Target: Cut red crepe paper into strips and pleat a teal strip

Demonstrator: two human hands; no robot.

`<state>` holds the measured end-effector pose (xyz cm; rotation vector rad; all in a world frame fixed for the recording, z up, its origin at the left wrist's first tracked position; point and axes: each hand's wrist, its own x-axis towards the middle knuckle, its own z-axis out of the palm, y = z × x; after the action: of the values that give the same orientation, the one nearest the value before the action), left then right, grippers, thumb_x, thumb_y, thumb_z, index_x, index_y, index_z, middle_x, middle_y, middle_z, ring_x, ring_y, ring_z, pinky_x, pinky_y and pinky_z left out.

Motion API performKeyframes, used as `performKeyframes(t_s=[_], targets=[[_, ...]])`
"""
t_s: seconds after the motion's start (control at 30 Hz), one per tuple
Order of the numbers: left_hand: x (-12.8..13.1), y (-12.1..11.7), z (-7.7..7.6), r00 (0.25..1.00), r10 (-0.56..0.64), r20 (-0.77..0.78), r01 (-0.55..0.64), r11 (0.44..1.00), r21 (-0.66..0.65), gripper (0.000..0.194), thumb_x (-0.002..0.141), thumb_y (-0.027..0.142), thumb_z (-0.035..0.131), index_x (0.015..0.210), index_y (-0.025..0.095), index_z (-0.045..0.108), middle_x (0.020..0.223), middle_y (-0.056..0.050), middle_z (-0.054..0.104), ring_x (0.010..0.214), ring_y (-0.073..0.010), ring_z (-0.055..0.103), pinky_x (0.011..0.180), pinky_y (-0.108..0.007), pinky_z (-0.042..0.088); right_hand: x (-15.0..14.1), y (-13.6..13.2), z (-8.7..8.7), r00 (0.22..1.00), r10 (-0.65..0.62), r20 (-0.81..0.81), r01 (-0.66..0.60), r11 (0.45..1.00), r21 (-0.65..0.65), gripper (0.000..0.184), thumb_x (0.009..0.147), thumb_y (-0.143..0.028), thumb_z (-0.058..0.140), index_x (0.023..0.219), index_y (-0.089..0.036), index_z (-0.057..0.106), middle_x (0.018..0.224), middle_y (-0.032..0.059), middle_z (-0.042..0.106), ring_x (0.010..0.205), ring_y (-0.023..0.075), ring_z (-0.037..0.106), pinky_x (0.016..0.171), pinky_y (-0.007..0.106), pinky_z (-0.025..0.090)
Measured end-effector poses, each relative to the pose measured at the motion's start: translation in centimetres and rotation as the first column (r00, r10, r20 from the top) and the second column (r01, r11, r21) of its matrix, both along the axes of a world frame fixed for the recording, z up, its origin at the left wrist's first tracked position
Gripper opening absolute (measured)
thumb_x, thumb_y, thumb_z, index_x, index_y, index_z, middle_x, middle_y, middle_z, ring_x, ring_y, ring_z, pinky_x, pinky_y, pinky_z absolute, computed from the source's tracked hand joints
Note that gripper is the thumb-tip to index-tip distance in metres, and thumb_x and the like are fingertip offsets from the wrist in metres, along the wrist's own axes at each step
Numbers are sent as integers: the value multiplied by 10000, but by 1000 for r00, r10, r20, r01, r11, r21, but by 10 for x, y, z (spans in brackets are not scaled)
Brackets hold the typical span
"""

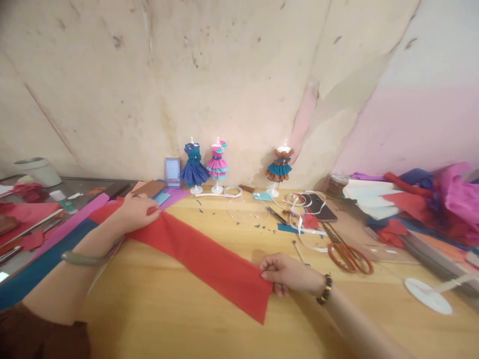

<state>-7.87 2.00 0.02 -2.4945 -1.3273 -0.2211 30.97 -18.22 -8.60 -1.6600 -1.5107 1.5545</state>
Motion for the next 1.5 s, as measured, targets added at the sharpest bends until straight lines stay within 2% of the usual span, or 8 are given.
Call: performKeyframes(t_s=[0.17,0.3,0.43,0.67,0.9,1.03,1.23,1.5], targets=[[-2,39,24,964,115,-242,-114,993,18,284,780,357,486,655,179,668,741,-114,692,865,-298,611,902,-489,327,-49,16,3,1000,16,-25,-17,1000,-9,247,798,-422,603,824,-197,504,551,-62,625,335,49,487,318,147,312],[2,63,24,955,176,-238,-148,980,129,256,771,294,533,879,130,697,1071,-214,650,1145,-407,497,983,-609,217,-93,33,2,999,-40,-24,42,998,49,58,848,-246,512,827,-192,508,524,-68,617,332,53,496,317,144,339],[18,50,2,966,254,-38,-228,915,333,371,818,299,525,1125,114,620,1331,-241,483,1320,-429,312,1027,-632,157,-118,39,-5,993,-119,-16,119,992,39,82,860,-187,442,791,-204,483,492,-86,574,302,56,473,277,143,294],[31,-15,-54,977,212,14,-213,976,38,472,917,436,394,1128,71,606,1095,-204,641,1054,-329,580,870,-408,434,-118,36,-10,985,-166,-49,168,985,31,119,861,-176,447,761,-195,509,483,-87,564,285,45,449,260,137,280],[31,-29,-98,964,262,46,-238,925,-296,788,872,672,328,1449,137,353,1529,-179,283,1414,-389,215,1101,-519,215,-115,38,-12,990,-128,-64,128,992,-12,154,874,-199,457,732,-188,514,479,-71,578,283,37,446,270,131,292],[33,-26,-96,964,266,11,-248,915,-319,804,870,683,319,1469,146,317,1535,-189,262,1412,-407,207,1094,-550,194,-114,38,-13,992,-112,-57,112,994,-7,134,838,-209,522,707,-188,510,463,-64,581,302,49,468,277,135,298],[34,-23,-80,983,178,-38,-182,961,-206,716,870,649,398,1380,152,471,1391,-199,479,1247,-367,453,1001,-456,360,-113,36,-9,991,-104,-83,103,995,-13,156,839,-216,528,688,-188,504,449,-68,574,306,46,472,293,132,301],[23,-16,-82,993,117,-35,-121,979,-167,495,970,354,318,1395,128,432,1359,-163,515,1181,-304,506,947,-413,424,-108,39,-16,981,-79,-178,76,997,-23,228,872,-257,496,658,-178,495,479,-47,598,317,45,485,322,142,333]])
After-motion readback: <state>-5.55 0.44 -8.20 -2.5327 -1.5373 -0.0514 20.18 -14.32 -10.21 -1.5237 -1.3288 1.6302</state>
